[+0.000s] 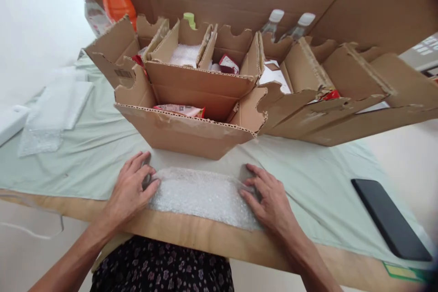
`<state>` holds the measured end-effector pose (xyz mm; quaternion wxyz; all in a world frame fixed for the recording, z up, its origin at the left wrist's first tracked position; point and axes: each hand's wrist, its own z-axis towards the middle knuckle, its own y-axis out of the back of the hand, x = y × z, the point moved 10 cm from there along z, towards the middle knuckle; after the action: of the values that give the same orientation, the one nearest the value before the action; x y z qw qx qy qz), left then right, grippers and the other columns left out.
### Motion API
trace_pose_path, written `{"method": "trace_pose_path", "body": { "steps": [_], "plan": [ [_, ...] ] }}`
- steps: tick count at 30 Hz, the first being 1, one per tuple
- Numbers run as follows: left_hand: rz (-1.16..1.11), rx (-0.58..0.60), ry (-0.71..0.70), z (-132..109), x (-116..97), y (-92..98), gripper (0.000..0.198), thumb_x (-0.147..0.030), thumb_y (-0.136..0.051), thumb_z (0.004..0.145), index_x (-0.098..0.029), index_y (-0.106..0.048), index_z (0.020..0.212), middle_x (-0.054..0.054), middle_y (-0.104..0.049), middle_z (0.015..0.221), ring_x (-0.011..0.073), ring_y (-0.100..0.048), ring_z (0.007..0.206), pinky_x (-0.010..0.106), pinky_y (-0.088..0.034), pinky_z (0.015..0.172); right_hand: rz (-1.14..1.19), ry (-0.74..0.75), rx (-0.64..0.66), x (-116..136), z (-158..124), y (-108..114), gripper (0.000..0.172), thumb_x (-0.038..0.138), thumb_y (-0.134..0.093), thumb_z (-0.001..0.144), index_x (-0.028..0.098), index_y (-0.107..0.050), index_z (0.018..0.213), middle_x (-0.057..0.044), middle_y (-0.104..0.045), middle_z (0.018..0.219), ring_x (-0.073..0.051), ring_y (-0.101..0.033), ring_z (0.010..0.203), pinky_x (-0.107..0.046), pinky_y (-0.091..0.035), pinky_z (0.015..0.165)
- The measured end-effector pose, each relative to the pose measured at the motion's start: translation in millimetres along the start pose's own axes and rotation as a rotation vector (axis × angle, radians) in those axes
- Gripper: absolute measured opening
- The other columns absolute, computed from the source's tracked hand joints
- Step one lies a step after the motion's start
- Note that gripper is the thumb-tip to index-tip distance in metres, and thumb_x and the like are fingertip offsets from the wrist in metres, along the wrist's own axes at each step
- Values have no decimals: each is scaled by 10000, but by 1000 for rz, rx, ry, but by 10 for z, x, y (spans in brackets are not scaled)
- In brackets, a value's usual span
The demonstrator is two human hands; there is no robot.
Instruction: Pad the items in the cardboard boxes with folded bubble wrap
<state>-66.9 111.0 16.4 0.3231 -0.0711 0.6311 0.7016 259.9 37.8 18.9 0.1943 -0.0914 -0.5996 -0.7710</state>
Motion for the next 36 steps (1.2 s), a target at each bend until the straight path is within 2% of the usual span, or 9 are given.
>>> {"method": "trace_pose_path", "body": {
  "steps": [4, 8, 11, 14, 17, 20, 26, 30, 36],
  "plan": [
    [-203, 2, 185, -91, -12, 190, 175, -379, -569, 878, -237, -552, 777, 100, -742, 1137, 294, -697, 1087, 409, -592, 810, 215, -82, -60, 192, -98, 182, 130, 291, -555, 975, 249, -589, 856, -72, -774, 1104, -232, -756, 988, -352, -592, 819],
    [-472, 30, 330, -157, 25, 345, 241, -394, -619, 859, -238, -565, 1035, -38, -631, 707, 154, -647, 642, 259, -517, 581, 360, -208, -105, 249, -174, 292, 101, 329, -600, 965, 267, -623, 1042, 2, -736, 838, -164, -726, 715, -249, -570, 647],
    [-482, 46, 323, -123, 110, 319, 623, -383, -616, 847, -207, -445, 1419, -47, -609, 749, 156, -640, 663, 289, -540, 638, 321, -251, -107, 163, -146, 186, 299, 353, -593, 968, 247, -606, 1246, -1, -731, 823, -171, -692, 661, -281, -572, 649],
    [-265, 25, 290, -141, 261, 282, 754, -401, -609, 823, -187, -389, 1512, 1, -655, 878, 193, -661, 755, 364, -567, 740, 94, -177, -181, 74, -124, 154, 384, 378, -576, 976, 201, -594, 1317, -99, -762, 1048, -257, -730, 885, -396, -587, 788],
    [-66, -72, 193, -223, 231, 376, 603, -389, -589, 893, -226, -480, 1463, 52, -683, 1036, 237, -673, 897, 404, -578, 804, -74, -78, -286, 104, -156, 248, 365, 371, -562, 999, 197, -597, 1319, -168, -684, 1323, -340, -661, 1182, -506, -536, 950],
    [27, -152, -34, -267, -104, 428, 408, -274, -546, 970, -271, -565, 1378, 76, -679, 1180, 268, -648, 1085, 449, -562, 932, -65, 14, -296, 361, -124, 292, 285, 280, -551, 1014, 218, -607, 1286, -150, -681, 1338, -305, -652, 1206, -483, -524, 980],
    [102, 67, -299, -197, -457, -45, 289, -162, -514, 966, -217, -691, 1189, 111, -702, 1228, 301, -638, 1126, 492, -548, 939, -31, 282, 60, 1030, -22, -218, 297, 226, -507, 1011, 200, -648, 1271, -112, -671, 1410, -313, -626, 1277, -484, -514, 966],
    [8, 103, -295, -175, -324, -28, 270, -217, -534, 976, -241, -701, 1185, 85, -715, 1227, 272, -658, 1130, 461, -545, 961, -95, 185, 24, 588, -200, -69, 281, 298, -483, 1045, 216, -685, 1223, -88, -722, 1335, -297, -650, 1254, -459, -502, 954],
    [90, -93, -119, -76, -9, 228, 378, -318, -566, 952, -157, -636, 1288, 170, -661, 1304, 355, -598, 1246, 554, -519, 1041, -157, 100, -120, 128, -105, 215, 312, 316, -453, 1051, 181, -662, 1239, -115, -736, 1274, -300, -670, 1195, -436, -522, 908]
  ]
}}
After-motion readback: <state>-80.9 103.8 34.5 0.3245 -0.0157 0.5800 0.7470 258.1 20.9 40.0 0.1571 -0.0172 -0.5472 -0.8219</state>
